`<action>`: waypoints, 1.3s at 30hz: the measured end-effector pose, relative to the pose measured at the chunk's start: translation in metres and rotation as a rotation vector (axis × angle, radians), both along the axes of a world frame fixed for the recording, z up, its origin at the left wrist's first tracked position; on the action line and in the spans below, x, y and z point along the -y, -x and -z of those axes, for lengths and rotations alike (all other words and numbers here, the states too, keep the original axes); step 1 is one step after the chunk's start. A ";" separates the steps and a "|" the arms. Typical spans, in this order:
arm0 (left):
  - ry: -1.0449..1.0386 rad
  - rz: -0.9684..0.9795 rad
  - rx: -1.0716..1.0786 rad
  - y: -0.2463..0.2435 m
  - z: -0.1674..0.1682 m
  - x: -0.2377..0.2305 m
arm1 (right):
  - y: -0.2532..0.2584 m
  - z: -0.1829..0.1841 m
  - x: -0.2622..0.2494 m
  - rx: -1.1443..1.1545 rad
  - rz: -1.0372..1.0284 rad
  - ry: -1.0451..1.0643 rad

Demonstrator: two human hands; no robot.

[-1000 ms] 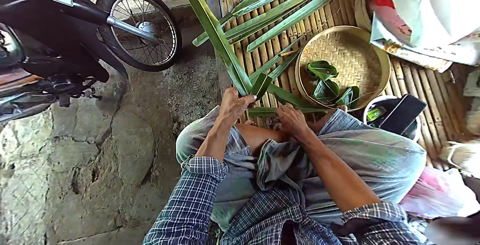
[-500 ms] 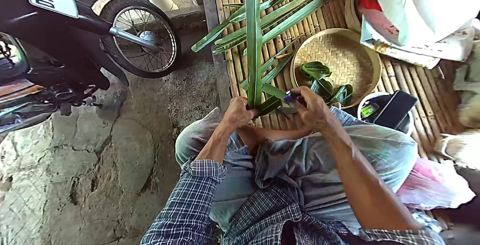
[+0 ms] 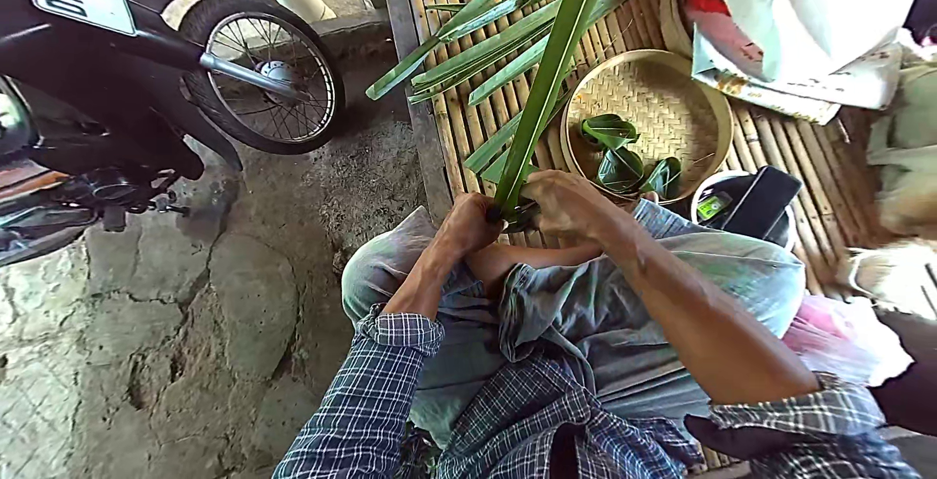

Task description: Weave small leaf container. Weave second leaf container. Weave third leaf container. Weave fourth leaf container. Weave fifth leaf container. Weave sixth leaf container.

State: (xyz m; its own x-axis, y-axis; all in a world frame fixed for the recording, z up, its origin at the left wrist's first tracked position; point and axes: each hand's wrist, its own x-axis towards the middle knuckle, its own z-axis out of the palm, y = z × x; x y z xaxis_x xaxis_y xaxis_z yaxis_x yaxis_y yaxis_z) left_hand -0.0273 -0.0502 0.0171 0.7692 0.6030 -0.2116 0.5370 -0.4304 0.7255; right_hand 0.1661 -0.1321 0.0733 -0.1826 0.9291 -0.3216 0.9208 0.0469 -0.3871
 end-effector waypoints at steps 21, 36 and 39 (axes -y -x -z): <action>0.001 0.112 0.025 -0.003 -0.001 0.004 | 0.012 0.021 0.006 -0.050 0.087 -0.123; 0.475 -0.137 0.287 -0.007 -0.017 0.007 | -0.033 0.014 0.085 -1.094 0.842 -0.287; 0.626 -0.197 0.422 -0.013 -0.016 0.018 | 0.010 0.034 0.094 -1.287 1.033 -0.239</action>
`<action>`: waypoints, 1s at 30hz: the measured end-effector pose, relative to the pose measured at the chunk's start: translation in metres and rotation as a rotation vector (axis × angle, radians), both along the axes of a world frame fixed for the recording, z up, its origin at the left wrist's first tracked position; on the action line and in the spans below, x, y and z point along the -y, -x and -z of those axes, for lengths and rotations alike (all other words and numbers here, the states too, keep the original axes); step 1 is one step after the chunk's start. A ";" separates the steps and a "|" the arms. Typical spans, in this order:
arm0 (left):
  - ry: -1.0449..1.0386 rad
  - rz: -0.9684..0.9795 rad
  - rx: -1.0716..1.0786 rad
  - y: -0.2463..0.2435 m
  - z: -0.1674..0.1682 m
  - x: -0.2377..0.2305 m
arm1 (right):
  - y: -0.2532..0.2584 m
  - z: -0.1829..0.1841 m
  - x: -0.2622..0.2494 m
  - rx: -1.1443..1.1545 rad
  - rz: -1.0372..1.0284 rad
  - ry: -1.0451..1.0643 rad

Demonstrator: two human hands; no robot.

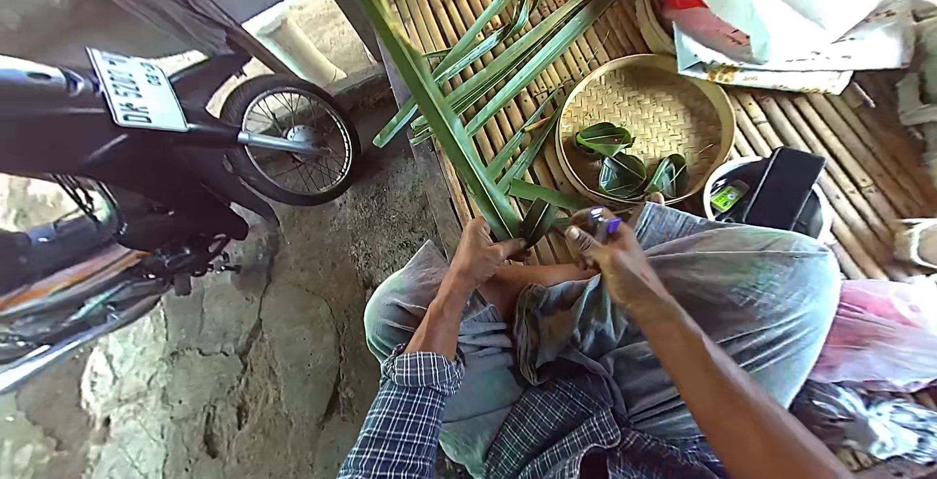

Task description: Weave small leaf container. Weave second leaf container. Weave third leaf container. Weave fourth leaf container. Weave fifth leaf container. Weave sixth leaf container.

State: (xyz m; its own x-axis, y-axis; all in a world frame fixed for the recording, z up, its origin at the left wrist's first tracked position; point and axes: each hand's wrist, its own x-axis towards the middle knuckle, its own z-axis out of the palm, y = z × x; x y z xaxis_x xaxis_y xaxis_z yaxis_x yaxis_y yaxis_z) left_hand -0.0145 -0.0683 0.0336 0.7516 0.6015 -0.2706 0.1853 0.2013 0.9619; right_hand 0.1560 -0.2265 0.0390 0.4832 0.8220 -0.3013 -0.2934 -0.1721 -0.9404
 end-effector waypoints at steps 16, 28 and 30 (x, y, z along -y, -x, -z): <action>0.009 -0.243 0.143 -0.007 -0.044 0.003 | 0.014 -0.034 0.003 0.373 0.056 0.104; -0.074 -0.530 0.245 -0.030 -0.051 0.014 | 0.035 -0.026 -0.005 -0.307 0.529 -0.098; -0.034 -0.596 0.289 -0.039 -0.050 0.023 | 0.044 -0.032 -0.007 -0.455 0.510 -0.128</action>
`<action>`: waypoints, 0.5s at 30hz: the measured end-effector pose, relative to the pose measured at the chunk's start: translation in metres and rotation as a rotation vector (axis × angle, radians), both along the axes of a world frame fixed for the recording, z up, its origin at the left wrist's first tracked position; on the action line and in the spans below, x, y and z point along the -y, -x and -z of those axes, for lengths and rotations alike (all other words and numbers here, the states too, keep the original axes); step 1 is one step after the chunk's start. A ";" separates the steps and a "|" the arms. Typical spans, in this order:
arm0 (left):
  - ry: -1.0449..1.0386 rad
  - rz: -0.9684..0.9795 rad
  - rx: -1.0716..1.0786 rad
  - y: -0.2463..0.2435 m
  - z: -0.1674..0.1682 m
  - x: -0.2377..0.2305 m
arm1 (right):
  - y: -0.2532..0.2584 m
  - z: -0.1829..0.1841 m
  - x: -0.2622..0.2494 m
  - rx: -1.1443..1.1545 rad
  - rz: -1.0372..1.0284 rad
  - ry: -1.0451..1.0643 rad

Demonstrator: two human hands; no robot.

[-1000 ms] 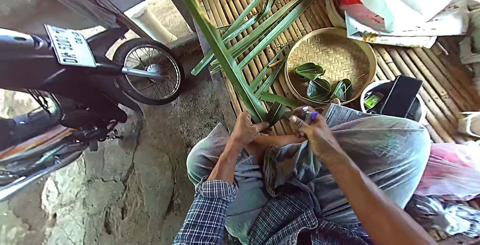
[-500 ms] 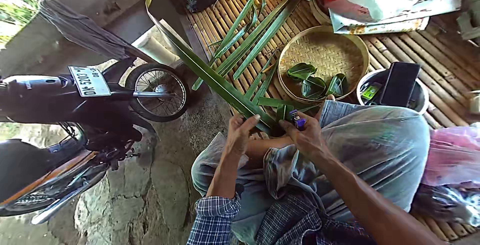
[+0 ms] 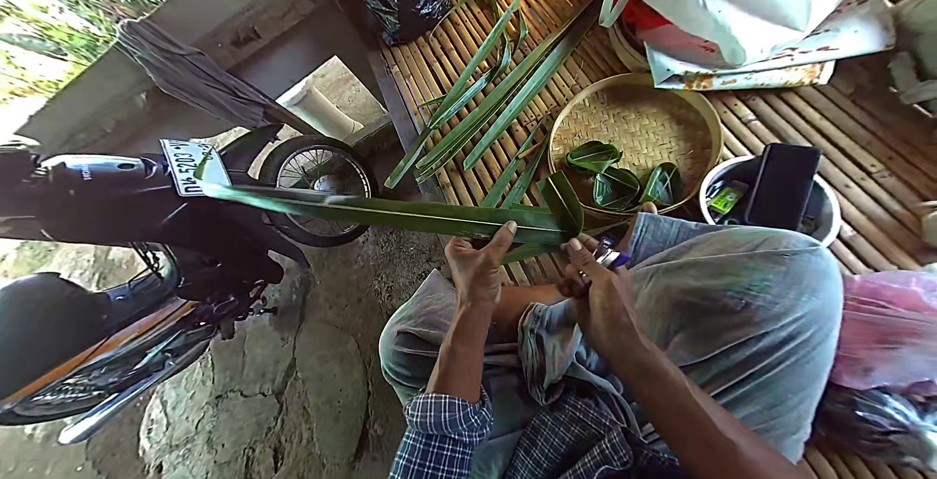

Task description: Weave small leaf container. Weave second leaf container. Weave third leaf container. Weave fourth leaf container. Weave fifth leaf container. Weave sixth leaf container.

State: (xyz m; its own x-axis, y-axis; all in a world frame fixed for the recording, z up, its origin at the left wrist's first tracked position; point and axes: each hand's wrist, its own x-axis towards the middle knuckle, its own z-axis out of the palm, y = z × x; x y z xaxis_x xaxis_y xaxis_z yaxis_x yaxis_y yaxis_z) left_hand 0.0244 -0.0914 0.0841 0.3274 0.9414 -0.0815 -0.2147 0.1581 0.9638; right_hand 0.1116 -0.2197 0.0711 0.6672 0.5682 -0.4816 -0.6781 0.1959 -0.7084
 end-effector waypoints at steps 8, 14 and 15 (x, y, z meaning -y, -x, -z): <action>0.037 0.011 0.148 -0.019 -0.006 0.032 | 0.016 -0.029 -0.032 -0.175 0.135 -0.124; 0.051 0.003 0.080 -0.017 -0.001 0.038 | 0.009 -0.018 -0.032 -0.084 0.155 -0.060; 0.059 0.013 0.095 -0.017 0.000 0.039 | 0.008 -0.015 -0.031 -0.062 0.151 -0.056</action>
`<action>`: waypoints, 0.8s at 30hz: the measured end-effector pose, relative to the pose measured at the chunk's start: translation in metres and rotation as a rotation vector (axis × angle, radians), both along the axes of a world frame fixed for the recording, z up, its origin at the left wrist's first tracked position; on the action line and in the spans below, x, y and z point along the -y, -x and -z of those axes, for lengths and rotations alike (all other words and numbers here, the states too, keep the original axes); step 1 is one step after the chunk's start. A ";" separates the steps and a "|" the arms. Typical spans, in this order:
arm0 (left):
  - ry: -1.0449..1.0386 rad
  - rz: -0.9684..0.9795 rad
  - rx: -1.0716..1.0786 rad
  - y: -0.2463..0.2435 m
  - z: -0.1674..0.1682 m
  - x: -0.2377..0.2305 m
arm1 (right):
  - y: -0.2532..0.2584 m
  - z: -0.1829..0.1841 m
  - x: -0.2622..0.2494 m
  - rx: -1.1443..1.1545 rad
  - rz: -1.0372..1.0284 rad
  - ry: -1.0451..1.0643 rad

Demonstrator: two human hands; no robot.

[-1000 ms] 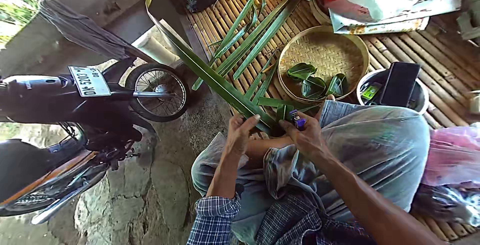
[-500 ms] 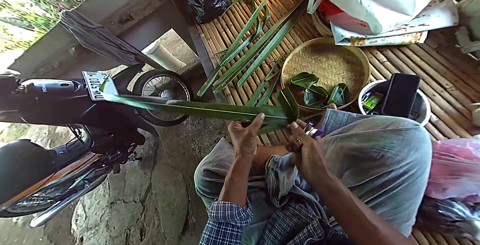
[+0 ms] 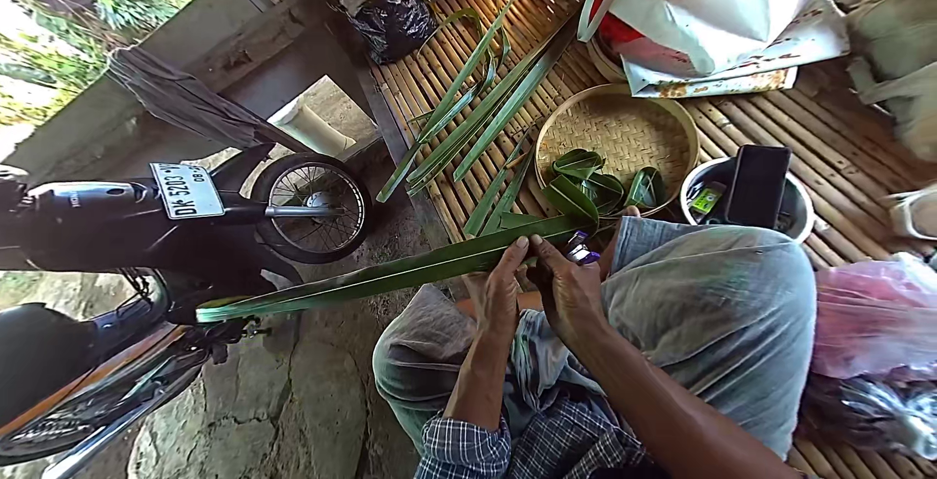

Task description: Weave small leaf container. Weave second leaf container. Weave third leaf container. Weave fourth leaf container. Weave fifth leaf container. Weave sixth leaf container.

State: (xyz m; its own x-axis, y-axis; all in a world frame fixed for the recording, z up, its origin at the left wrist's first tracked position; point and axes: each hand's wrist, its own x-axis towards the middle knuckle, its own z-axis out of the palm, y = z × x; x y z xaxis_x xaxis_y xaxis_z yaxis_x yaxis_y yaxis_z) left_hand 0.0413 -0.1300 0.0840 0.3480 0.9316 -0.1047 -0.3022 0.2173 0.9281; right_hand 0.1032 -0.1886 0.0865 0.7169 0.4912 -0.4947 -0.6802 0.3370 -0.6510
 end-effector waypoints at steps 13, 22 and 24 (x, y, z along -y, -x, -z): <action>-0.144 -0.055 -0.186 -0.004 -0.005 0.016 | -0.005 0.010 0.001 0.343 0.042 0.103; -0.486 -0.031 -0.523 0.001 0.008 0.010 | -0.018 0.024 0.010 0.869 0.011 0.210; -0.434 0.055 -0.495 0.008 -0.005 0.002 | -0.022 0.028 0.016 0.886 -0.047 0.108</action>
